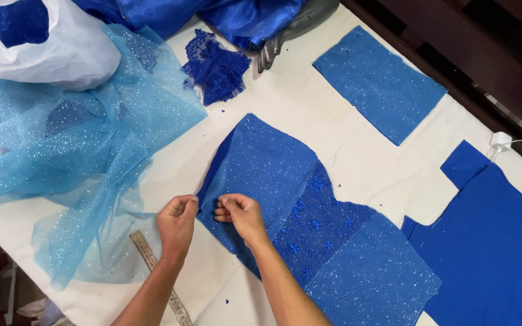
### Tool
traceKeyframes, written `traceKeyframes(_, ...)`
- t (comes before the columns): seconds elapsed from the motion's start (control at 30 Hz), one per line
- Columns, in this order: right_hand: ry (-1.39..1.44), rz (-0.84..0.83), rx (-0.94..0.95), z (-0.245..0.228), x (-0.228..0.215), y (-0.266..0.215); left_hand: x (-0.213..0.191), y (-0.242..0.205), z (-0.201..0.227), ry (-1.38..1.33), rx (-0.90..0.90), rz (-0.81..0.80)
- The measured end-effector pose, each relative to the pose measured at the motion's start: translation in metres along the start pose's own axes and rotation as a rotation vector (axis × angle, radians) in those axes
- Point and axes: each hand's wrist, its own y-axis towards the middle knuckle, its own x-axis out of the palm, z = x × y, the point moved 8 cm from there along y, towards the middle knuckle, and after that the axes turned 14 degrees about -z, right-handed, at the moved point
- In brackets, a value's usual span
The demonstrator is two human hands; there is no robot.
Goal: Measuring a blue glittery fabric piece with a tape measure and securing it with pins on a work table.
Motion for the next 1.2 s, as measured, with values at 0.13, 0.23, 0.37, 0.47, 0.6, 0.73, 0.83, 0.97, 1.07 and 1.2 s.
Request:
traceKeyframes(0.13, -0.007, -0.001, 0.005, -0.003, 0.001, -0.002, -0.001, 0.000, -0.001, -0.019, -0.027, 0.008)
traceKeyframes(0.23, -0.019, -0.018, -0.005, -0.006, 0.004, -0.005, -0.003, -0.001, -0.001, 0.035, -0.029, 0.009)
traceKeyframes(0.37, -0.018, -0.033, -0.010, -0.002, 0.008, -0.010, -0.003, 0.002, -0.006, 0.022, -0.020, 0.017)
traceKeyframes(0.47, -0.060, -0.074, -0.039, 0.004, 0.010, -0.015, -0.008, 0.008, -0.015, -0.062, 0.033, 0.058)
traceKeyframes(0.6, -0.083, -0.103, -0.046, 0.010, 0.008, -0.028, -0.018, 0.017, -0.021, -0.131, 0.085, 0.082)
traceKeyframes(0.73, -0.078, -0.129, -0.071, 0.017, 0.000, -0.043, -0.027, 0.021, -0.025, -0.110, 0.104, 0.104)
traceKeyframes(0.83, -0.068, -0.127, -0.073, 0.024, -0.009, -0.058, -0.030, 0.025, -0.031, -0.149, 0.064, 0.111)
traceKeyframes(0.97, -0.030, -0.137, -0.013, 0.035, -0.031, -0.082, -0.031, 0.034, -0.051, -0.251, -0.060, 0.097)
traceKeyframes(1.07, -0.046, -0.089, -0.040, 0.032, -0.048, -0.108, -0.031, 0.032, -0.045, -0.280, -0.130, 0.085)
traceKeyframes(1.2, 0.012, 0.052, -0.091, 0.031, -0.084, -0.144, -0.028, 0.022, -0.025, -0.247, -0.211, 0.043)
